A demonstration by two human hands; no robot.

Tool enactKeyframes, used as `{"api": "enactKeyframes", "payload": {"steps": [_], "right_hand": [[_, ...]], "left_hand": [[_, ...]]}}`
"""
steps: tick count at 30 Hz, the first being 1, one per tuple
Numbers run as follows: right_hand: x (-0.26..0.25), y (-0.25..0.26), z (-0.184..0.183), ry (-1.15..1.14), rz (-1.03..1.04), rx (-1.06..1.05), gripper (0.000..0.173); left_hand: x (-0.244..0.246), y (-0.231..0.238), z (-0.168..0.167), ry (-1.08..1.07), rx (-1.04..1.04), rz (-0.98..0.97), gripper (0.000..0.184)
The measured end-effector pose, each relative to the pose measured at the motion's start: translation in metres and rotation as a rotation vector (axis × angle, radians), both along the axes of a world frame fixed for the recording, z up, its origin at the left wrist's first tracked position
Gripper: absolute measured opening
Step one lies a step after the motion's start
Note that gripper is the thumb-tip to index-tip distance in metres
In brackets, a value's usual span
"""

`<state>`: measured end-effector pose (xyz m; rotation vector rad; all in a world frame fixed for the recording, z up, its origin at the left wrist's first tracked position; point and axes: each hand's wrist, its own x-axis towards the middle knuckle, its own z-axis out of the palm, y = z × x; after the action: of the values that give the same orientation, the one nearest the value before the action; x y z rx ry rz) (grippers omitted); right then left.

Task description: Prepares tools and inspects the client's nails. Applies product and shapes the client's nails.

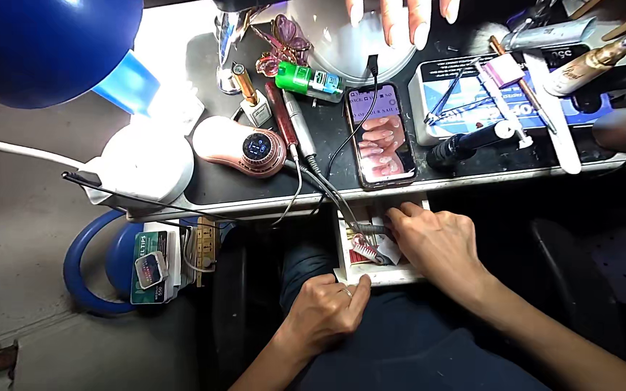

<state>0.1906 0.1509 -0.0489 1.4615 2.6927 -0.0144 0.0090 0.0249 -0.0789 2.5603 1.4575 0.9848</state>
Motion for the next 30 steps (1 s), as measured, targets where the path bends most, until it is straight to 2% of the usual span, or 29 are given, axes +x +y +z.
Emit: {"api": "enactKeyframes", "payload": {"steps": [9, 11, 12, 14, 21, 24, 30], "right_hand": [[0.000, -0.009, -0.009, -0.048, -0.057, 0.091, 0.018], [0.002, -0.007, -0.012, -0.022, -0.074, 0.093, 0.009], [0.003, -0.007, -0.013, -0.014, -0.071, 0.098, 0.005], [0.004, -0.007, -0.012, -0.026, -0.052, 0.107, 0.012], [0.003, -0.012, -0.012, -0.165, 0.030, 0.097, 0.011], [0.006, -0.009, -0.014, -0.107, 0.037, 0.098, 0.013], [0.000, 0.000, -0.023, 0.180, 0.061, 0.130, 0.013]], "left_hand": [[0.001, -0.002, -0.003, 0.021, -0.002, -0.005, 0.015], [0.001, -0.003, -0.004, 0.015, -0.004, -0.002, 0.015], [0.002, -0.003, -0.003, 0.011, -0.004, 0.000, 0.015], [0.002, -0.003, -0.003, 0.007, -0.004, 0.004, 0.016], [0.003, -0.004, -0.007, -0.008, 0.001, -0.004, 0.017], [0.003, -0.004, -0.008, -0.014, 0.010, 0.000, 0.017], [0.002, -0.003, -0.007, -0.014, 0.001, 0.002, 0.016]]}}
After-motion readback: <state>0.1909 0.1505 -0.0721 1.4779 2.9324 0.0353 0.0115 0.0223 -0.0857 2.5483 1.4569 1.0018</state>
